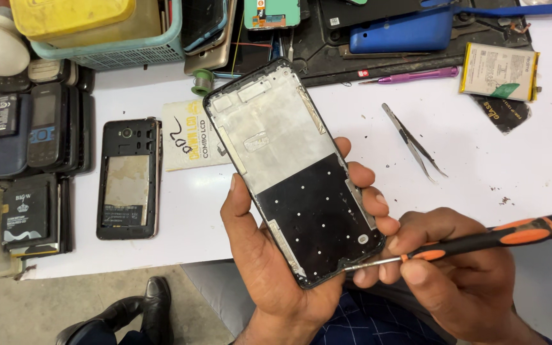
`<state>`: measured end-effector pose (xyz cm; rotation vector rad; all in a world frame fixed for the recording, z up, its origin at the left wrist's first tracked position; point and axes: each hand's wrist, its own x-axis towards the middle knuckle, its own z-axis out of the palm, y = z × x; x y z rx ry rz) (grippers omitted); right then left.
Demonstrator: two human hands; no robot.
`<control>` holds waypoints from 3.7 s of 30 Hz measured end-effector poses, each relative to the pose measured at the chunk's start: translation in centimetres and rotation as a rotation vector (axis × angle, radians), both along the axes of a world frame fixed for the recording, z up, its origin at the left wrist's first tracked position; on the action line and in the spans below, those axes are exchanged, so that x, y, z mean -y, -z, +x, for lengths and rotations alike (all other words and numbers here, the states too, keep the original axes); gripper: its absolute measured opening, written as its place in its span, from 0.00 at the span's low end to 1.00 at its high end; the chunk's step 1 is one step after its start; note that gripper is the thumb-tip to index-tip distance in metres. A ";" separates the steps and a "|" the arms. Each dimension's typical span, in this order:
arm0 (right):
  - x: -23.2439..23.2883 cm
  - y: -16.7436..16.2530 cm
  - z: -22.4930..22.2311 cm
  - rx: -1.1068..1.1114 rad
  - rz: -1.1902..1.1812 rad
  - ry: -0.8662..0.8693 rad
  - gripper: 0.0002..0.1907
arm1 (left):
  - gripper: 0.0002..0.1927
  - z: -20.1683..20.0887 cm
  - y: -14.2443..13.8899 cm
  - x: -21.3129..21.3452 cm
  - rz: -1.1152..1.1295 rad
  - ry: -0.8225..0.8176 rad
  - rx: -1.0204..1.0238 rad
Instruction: The person uses tweezers and a screwdriver to remove adhesive residue from the inside of a mobile phone back cover. They scrape along the edges and corners, then rotate the cover to continue cleaning different sections.
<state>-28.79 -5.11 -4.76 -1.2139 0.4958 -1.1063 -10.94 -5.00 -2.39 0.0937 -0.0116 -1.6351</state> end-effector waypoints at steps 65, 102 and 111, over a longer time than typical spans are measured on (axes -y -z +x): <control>0.1 3.1 -1.4 -0.223 -0.138 0.072 0.07 | 0.50 -0.9 1.1 0.0 0.033 -0.090 0.279; -2.7 3.0 -1.4 -0.544 -0.152 0.041 0.11 | 0.60 -1.5 1.9 -0.4 -0.052 -0.075 -0.010; -3.0 3.7 1.3 -0.425 -0.352 0.186 0.15 | 0.54 -1.5 1.7 0.1 -0.092 -0.113 -0.173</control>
